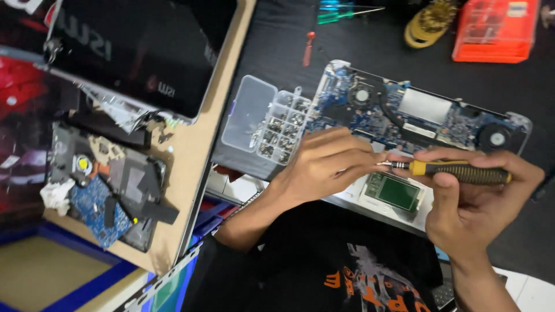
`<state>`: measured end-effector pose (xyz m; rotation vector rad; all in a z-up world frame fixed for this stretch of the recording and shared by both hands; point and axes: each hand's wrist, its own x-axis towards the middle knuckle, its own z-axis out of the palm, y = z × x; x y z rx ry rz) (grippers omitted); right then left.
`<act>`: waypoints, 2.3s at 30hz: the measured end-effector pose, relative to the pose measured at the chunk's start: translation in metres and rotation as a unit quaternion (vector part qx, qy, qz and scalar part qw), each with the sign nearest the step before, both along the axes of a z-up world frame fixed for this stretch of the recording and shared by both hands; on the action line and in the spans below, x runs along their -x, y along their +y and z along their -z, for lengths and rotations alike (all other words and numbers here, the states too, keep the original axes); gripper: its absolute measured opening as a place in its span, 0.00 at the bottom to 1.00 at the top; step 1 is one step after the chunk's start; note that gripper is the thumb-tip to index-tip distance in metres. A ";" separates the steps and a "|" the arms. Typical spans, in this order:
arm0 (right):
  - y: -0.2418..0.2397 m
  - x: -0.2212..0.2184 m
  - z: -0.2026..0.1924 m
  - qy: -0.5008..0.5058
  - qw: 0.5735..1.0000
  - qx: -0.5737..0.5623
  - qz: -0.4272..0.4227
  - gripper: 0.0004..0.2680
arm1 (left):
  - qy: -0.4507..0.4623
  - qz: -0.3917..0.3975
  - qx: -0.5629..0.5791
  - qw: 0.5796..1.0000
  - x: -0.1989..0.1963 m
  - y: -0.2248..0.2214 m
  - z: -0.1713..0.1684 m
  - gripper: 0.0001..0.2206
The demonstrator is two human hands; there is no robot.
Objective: Disassembling a laptop by removing screws from the motherboard and lifting the component from the chassis.
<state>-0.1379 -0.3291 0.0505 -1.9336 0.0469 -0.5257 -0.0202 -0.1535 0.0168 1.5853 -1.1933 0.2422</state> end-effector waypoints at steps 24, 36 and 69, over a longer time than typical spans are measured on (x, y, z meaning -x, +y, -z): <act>-0.064 -0.040 0.054 -0.008 0.998 0.009 -0.066 0.08 | -0.197 -0.173 -0.382 0.886 0.019 -0.051 0.076 0.23; -0.065 -0.051 0.064 0.005 0.996 0.037 -0.078 0.09 | -0.231 -0.181 -0.408 0.864 0.020 -0.053 0.069 0.30; -0.076 -0.063 0.037 0.094 0.902 0.411 -0.091 0.12 | -0.227 -0.190 -0.407 0.864 0.023 -0.051 0.088 0.30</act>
